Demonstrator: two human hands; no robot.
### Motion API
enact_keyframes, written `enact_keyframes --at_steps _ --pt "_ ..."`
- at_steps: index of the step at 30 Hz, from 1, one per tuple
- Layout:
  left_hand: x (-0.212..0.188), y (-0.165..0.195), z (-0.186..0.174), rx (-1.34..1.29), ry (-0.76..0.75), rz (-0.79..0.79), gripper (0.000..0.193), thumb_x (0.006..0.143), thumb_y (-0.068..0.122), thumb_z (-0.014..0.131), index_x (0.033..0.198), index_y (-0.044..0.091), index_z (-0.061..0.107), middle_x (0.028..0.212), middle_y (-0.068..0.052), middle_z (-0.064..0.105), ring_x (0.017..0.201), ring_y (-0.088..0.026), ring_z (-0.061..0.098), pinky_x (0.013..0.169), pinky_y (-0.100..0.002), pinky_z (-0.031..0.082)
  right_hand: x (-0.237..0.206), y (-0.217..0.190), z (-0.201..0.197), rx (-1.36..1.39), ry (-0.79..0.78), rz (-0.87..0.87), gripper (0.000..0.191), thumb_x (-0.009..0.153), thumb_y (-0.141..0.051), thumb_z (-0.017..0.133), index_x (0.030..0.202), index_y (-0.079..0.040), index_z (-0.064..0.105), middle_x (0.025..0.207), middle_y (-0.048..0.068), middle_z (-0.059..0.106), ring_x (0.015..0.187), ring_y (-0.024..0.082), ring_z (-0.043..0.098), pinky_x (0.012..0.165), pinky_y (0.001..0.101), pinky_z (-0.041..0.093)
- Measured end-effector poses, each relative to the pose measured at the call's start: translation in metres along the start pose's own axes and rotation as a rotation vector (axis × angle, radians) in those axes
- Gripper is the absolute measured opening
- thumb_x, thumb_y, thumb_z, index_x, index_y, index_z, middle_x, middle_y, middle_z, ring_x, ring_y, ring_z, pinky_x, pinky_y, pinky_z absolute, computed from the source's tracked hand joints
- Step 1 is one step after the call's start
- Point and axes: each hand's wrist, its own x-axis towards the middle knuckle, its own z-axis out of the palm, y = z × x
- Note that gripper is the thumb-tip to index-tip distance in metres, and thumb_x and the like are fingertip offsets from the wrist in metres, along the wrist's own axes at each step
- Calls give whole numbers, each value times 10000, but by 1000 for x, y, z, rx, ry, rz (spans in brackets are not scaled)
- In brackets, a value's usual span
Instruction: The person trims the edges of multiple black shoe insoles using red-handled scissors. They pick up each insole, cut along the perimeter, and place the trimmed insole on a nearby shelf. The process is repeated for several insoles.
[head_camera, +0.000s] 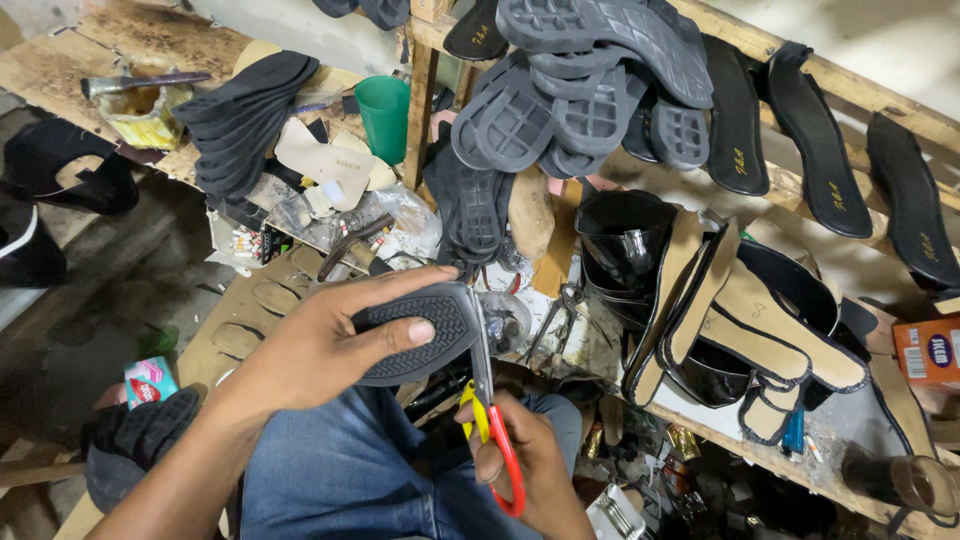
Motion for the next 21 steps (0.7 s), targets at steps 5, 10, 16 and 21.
enact_keyframes --at_steps 5,10,16,21 --pt "-2 2 -6 69 13 13 474 917 179 682 1385 115 637 1332 -44 739 1191 -119 655 1026 -292 493 -1 -6 -3 -58 -74 -21 954 790 -833 612 1278 -13 633 858 39 611 762 138 630 703 291 520" --pt "-1 5 -12 181 -100 60 452 904 210 696 1348 135 662 1268 -65 780 1168 -163 697 1015 -314 520 -2 -6 -2 229 -239 -25 1014 827 -849 579 1341 25 586 1018 92 603 872 178 626 820 339 526" --pt "0 12 -20 371 -175 47 473 856 264 729 1324 209 693 1257 -63 764 1139 -217 684 966 -358 534 -4 3 -10 190 -275 25 642 996 -518 678 1297 44 597 964 120 630 804 184 630 752 325 533" --pt "1 16 -22 388 -188 37 443 840 274 713 1280 226 700 1179 -57 787 1073 -224 703 929 -361 555 -5 7 -10 274 -171 116 306 880 -97 647 1140 65 638 789 91 596 626 154 581 577 282 456"
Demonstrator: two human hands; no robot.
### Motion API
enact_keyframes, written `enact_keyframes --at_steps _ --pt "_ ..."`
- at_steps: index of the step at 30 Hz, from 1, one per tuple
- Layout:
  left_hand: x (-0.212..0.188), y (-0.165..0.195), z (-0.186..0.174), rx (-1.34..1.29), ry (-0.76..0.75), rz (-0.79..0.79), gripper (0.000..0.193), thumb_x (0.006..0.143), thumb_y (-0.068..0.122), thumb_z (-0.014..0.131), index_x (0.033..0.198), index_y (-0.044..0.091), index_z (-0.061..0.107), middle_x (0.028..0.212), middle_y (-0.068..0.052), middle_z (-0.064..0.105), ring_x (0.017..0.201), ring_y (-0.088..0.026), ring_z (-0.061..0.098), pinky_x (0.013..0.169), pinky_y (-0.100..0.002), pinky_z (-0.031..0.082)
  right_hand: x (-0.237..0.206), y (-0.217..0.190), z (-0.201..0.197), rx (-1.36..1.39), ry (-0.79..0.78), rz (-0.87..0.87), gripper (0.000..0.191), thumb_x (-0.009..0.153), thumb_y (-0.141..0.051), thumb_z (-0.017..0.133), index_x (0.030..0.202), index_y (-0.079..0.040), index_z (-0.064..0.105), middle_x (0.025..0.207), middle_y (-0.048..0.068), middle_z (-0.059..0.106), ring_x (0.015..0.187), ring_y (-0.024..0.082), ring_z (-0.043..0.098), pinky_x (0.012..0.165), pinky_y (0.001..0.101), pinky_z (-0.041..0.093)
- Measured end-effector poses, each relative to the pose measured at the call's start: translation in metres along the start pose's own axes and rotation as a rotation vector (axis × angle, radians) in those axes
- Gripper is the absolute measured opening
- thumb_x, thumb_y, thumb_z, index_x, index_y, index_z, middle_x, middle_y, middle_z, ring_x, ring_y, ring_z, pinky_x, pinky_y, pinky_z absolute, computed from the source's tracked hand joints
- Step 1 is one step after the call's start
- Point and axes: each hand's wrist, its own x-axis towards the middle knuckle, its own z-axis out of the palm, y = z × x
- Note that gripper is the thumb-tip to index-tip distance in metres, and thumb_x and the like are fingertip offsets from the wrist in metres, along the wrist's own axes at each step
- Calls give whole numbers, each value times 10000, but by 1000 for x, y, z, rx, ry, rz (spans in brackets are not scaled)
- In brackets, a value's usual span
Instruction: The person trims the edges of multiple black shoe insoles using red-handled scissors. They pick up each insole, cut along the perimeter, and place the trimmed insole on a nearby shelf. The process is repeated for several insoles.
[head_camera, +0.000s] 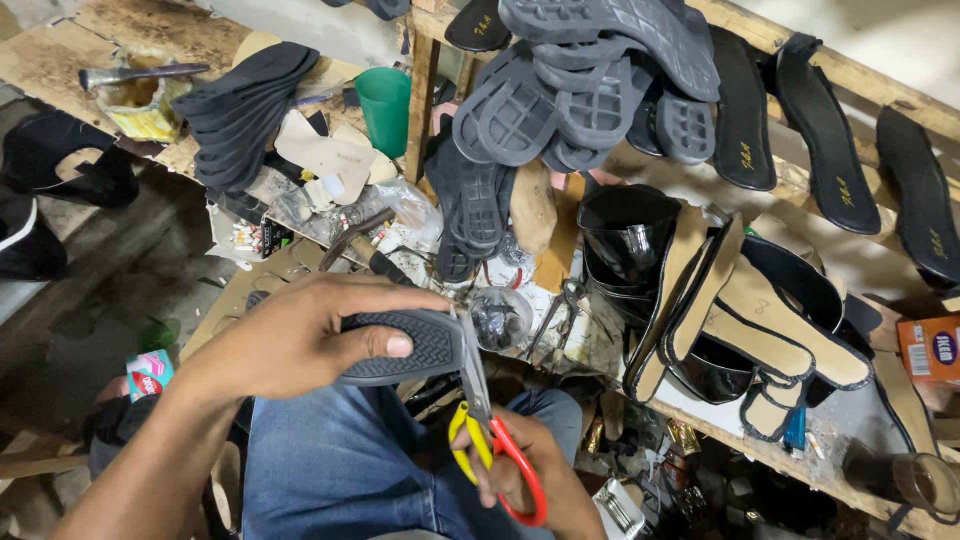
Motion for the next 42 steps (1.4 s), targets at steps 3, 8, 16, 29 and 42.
enact_keyframes --at_steps 3,8,16,29,42 --pt "-1 -1 -1 30 6 58 429 867 256 718 1293 208 712 1205 -68 784 1103 -240 695 951 -378 540 0 -2 -2 -28 10 26 277 907 -107 682 1133 48 642 688 59 590 601 127 559 570 266 435" --pt "1 -2 -1 90 -10 60 429 851 245 720 1278 196 707 1183 -73 778 1087 -247 743 934 -378 546 -1 -3 -7 -160 43 -5 283 890 -86 650 1151 22 663 707 11 608 641 102 581 619 256 470" --pt "0 1 5 40 65 -156 499 888 242 682 1382 227 617 1176 -49 781 1083 -202 724 930 -343 544 4 13 -7 -271 103 -175 105 889 -16 661 990 12 655 964 101 667 663 124 644 598 279 554" --pt "37 -37 63 -1772 156 567 437 1250 308 437 1568 14 490 1106 -137 649 968 -261 650 848 -365 548 21 29 36 -198 162 -130 509 971 -278 695 1372 -12 532 1189 67 597 1084 111 571 966 283 471" --pt "15 29 75 -798 -105 90 595 1058 327 586 1579 54 503 1175 -232 665 1036 -215 649 997 -388 547 10 -28 -1 -315 569 -418 566 841 -126 827 1311 31 553 1035 77 654 905 140 634 780 284 521"
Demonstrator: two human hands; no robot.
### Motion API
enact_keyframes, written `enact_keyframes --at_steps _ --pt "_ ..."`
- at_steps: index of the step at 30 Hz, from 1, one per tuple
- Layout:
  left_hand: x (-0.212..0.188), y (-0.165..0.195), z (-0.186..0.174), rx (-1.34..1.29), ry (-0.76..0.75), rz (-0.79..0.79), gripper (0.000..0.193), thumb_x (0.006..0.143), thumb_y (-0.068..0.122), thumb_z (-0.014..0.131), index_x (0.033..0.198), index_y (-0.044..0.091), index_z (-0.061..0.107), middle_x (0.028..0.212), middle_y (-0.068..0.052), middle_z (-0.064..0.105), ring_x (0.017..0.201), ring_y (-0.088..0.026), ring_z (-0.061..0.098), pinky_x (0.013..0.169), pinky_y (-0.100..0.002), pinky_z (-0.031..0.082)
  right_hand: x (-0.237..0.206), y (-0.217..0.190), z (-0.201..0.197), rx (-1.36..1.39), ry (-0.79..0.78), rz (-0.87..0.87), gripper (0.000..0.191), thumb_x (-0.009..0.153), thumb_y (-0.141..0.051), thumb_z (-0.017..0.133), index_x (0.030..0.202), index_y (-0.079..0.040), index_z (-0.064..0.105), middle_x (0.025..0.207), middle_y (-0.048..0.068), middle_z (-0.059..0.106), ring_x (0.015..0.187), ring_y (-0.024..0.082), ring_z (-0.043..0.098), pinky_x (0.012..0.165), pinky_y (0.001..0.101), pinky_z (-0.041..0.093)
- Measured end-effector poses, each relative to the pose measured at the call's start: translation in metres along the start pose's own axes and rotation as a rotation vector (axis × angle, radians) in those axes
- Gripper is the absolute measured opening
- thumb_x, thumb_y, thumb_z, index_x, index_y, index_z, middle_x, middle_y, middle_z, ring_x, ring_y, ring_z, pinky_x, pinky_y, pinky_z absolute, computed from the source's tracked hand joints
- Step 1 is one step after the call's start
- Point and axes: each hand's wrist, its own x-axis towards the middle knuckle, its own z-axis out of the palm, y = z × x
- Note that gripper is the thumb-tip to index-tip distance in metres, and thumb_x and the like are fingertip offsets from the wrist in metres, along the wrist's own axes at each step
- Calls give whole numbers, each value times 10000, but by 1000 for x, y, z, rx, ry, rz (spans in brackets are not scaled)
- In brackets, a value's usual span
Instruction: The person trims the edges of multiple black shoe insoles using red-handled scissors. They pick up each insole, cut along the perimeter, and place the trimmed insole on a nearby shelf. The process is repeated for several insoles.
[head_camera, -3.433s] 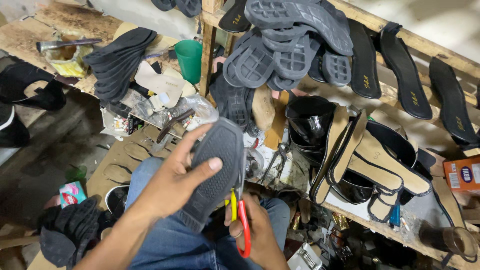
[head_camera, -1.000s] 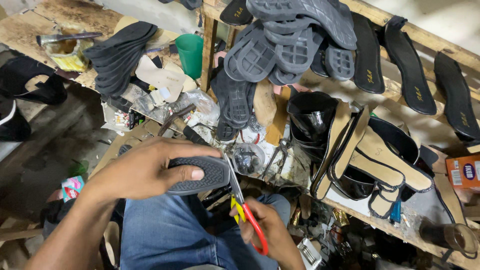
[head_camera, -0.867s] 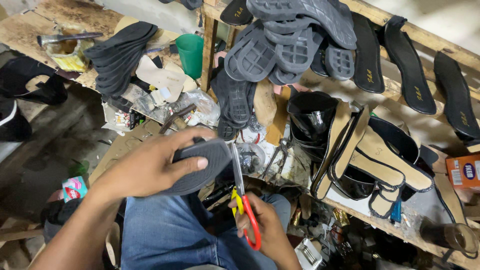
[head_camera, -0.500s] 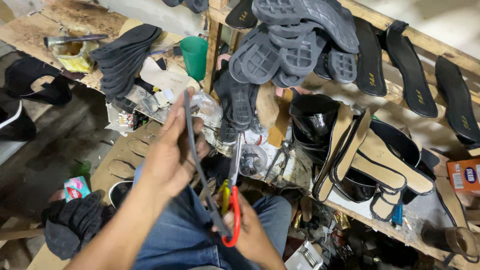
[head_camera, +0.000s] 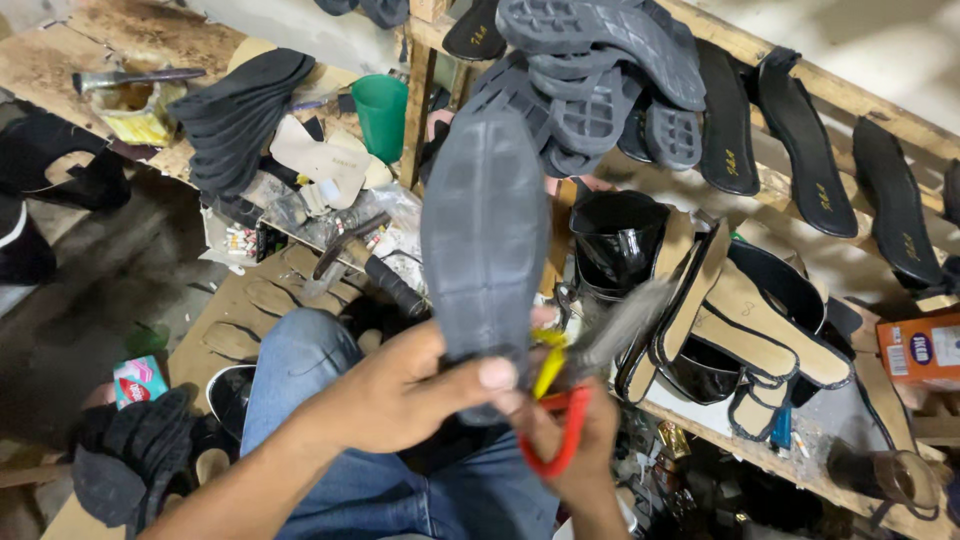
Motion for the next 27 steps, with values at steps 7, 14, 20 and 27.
enact_keyframes --at_steps 7,14,20,27 --pt "20 -3 -14 220 170 408 602 1068 277 586 1559 51 321 1416 -101 601 1285 -159 584 1111 -319 444 88 -57 -33 -125 148 -406 487 1040 -281 794 1262 26 489 1085 19 564 933 99 565 810 251 483" --pt "54 -81 -65 496 454 -17 411 972 266 634 1355 117 639 1222 -110 750 1122 -172 687 981 -302 520 158 -96 -26 115 277 -79 484 904 -201 772 1279 8 548 1066 24 625 889 103 648 692 284 565" --pt "101 -112 -88 1162 510 179 496 909 230 714 1396 247 626 1377 -290 507 1238 -477 487 1040 -493 406 177 -100 -29 181 334 -148 419 926 -149 766 1255 21 570 1046 63 619 820 146 630 659 308 537" --pt "135 -124 -119 1049 608 1 373 925 260 730 1258 200 574 1207 -233 617 1187 -441 568 1006 -501 464 164 -110 -35 294 262 -146 469 909 -98 683 1345 -1 538 1171 53 675 970 124 682 816 288 570"
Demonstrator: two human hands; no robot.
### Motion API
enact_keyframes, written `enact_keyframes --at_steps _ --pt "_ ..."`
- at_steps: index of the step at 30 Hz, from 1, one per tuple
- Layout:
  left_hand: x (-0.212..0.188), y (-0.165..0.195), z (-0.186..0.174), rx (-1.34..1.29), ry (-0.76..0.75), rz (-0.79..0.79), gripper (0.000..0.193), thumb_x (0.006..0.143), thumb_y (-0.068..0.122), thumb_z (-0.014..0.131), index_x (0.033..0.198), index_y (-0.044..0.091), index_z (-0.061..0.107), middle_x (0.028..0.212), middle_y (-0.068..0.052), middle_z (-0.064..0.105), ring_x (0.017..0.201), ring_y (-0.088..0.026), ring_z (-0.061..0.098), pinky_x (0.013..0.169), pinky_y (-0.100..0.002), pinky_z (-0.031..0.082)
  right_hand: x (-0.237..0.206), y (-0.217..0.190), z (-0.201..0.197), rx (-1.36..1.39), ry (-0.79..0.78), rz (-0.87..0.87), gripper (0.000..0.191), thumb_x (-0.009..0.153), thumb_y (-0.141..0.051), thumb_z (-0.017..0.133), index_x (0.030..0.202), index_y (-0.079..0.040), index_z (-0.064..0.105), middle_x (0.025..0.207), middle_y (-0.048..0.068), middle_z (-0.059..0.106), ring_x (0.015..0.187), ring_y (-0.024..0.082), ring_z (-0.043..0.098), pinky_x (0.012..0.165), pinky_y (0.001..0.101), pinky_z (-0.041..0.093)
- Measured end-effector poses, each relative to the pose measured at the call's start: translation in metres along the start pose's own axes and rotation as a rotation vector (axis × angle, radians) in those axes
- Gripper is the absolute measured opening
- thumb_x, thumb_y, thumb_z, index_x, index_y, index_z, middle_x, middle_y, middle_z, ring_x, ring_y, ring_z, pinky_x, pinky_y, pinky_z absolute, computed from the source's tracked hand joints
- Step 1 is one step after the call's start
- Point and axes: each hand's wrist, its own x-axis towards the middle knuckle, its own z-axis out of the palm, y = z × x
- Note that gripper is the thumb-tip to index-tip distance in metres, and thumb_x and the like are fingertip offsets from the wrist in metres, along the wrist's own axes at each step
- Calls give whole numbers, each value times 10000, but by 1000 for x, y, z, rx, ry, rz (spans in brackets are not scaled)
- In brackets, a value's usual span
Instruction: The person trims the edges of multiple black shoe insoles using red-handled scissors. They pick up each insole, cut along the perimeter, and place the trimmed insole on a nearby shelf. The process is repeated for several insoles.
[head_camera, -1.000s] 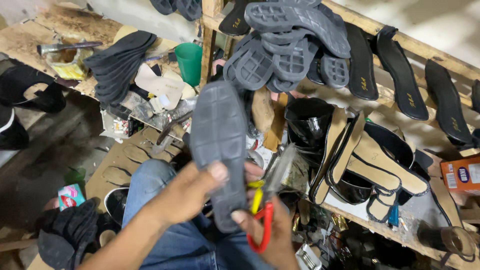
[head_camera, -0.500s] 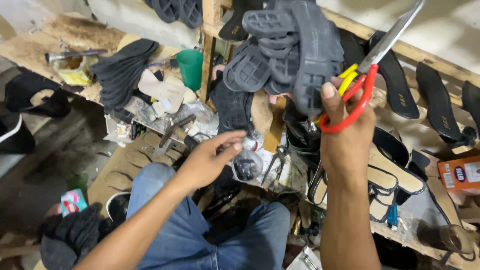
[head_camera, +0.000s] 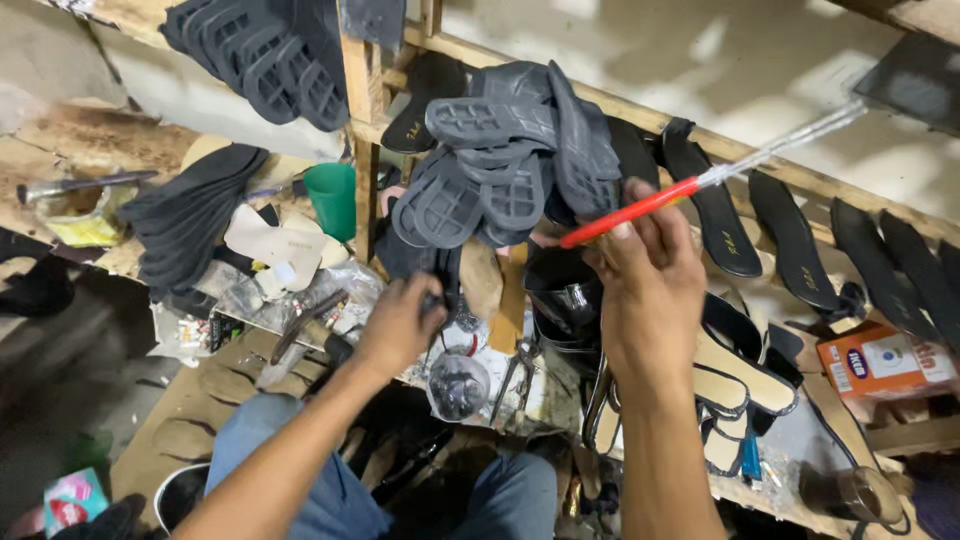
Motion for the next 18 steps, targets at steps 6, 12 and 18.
enact_keyframes --at_steps 6,12,18 --pt "-22 -26 -22 -1240 111 -437 512 915 35 691 1376 88 475 1211 -157 665 1043 -289 661 860 -425 526 -54 30 -27 -475 3 -207 434 995 -88 692 1390 31 555 1262 70 680 1144 146 657 987 278 542" --pt "-92 15 -53 -1339 -369 -463 800 805 -77 690 1520 75 364 1292 -137 643 1083 -219 692 933 -360 576 -113 91 -22 -277 -211 215 470 837 -153 765 1235 -92 524 1003 12 648 923 93 695 649 254 537" --pt "-109 53 -78 -1326 -226 -477 711 856 34 682 1509 121 413 1265 -95 669 1065 -157 689 885 -336 584 -162 123 -33 -325 -332 633 534 807 -173 867 1202 9 555 854 115 584 660 162 591 588 302 484"
